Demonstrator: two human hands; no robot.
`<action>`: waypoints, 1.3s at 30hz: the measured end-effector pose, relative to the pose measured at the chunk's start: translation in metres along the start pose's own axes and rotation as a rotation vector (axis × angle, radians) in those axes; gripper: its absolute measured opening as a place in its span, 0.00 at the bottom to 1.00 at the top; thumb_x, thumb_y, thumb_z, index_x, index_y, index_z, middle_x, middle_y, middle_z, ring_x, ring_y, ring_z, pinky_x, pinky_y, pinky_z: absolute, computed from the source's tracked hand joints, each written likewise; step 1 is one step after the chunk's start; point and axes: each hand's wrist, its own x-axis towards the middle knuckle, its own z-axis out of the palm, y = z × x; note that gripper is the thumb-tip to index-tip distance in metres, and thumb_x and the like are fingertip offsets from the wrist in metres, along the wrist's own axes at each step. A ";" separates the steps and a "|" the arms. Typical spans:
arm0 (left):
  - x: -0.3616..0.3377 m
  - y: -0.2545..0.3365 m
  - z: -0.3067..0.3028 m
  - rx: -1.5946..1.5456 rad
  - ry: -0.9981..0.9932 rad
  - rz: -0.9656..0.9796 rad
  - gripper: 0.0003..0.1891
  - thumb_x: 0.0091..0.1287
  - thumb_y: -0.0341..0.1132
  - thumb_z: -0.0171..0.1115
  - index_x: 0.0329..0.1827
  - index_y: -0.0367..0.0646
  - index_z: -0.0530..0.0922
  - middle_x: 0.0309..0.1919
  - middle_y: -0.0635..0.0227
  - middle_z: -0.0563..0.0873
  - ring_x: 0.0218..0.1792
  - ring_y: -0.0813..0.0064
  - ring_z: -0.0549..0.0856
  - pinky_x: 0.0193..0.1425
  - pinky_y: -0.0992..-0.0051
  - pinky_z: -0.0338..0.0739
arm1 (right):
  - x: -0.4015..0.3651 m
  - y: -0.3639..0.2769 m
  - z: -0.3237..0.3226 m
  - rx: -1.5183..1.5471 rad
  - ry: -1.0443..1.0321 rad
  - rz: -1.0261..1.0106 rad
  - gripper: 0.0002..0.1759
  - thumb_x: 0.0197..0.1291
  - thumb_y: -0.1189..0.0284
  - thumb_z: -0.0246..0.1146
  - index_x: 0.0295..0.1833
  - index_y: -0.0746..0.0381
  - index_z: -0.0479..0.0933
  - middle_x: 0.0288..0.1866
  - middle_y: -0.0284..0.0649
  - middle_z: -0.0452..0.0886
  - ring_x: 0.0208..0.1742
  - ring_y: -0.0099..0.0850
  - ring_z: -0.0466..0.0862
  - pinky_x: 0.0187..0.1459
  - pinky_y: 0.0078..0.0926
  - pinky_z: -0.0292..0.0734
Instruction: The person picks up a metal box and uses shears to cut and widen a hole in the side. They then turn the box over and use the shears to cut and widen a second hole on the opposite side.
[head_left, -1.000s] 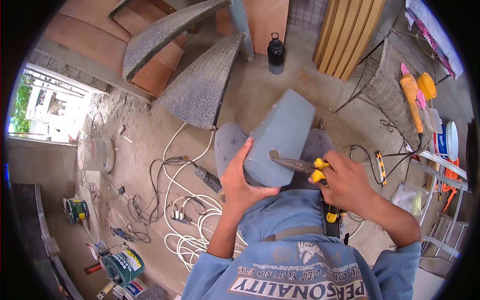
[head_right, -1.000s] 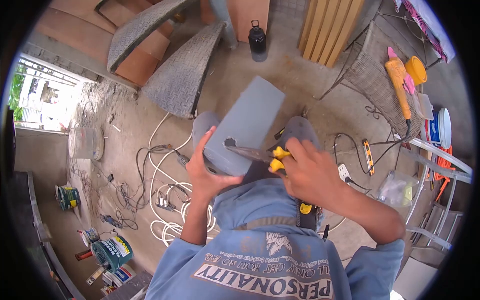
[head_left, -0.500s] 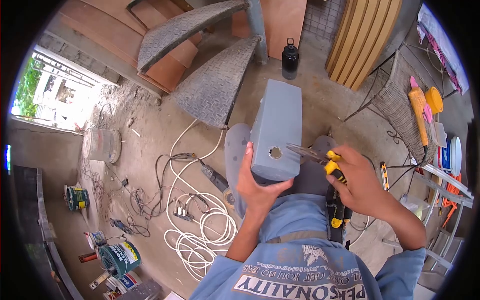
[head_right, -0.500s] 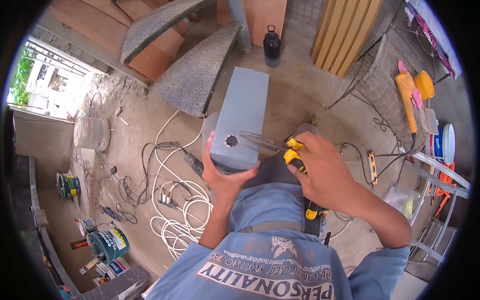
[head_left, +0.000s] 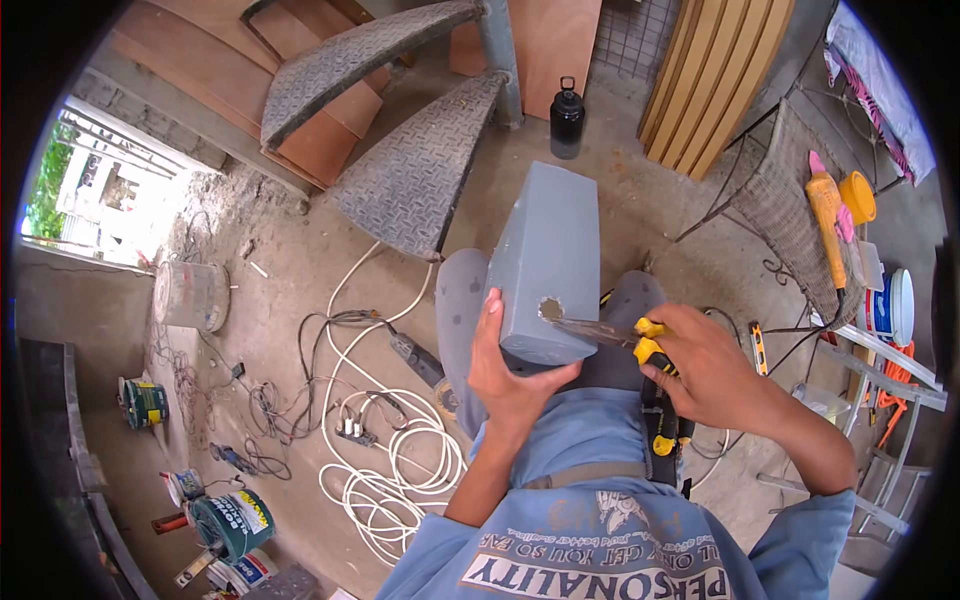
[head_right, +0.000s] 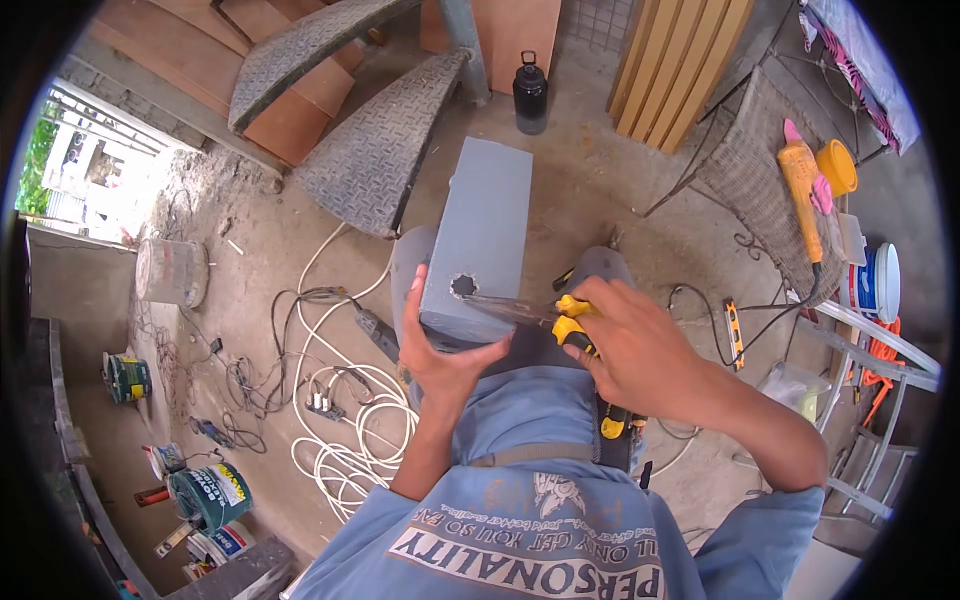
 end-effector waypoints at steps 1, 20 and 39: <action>0.000 0.000 0.000 -0.001 0.002 -0.002 0.56 0.29 0.35 0.86 0.69 0.37 0.66 0.64 0.47 0.76 0.64 0.50 0.78 0.68 0.62 0.74 | 0.002 0.002 -0.002 -0.002 -0.003 -0.001 0.13 0.55 0.74 0.68 0.43 0.70 0.79 0.50 0.45 0.74 0.48 0.44 0.76 0.49 0.37 0.73; -0.015 -0.009 -0.006 -0.136 0.005 -0.009 0.57 0.28 0.36 0.87 0.68 0.38 0.66 0.66 0.43 0.74 0.65 0.45 0.76 0.69 0.56 0.71 | 0.013 -0.008 -0.035 -0.191 -0.147 -0.095 0.13 0.52 0.73 0.69 0.42 0.67 0.81 0.53 0.44 0.75 0.55 0.41 0.75 0.52 0.37 0.68; -0.037 -0.016 -0.013 -0.202 0.078 0.023 0.56 0.38 0.52 0.84 0.71 0.41 0.63 0.67 0.41 0.72 0.67 0.42 0.74 0.72 0.50 0.66 | 0.021 -0.031 -0.044 -0.215 -0.275 -0.129 0.14 0.42 0.77 0.66 0.38 0.70 0.80 0.51 0.45 0.74 0.51 0.40 0.73 0.48 0.36 0.65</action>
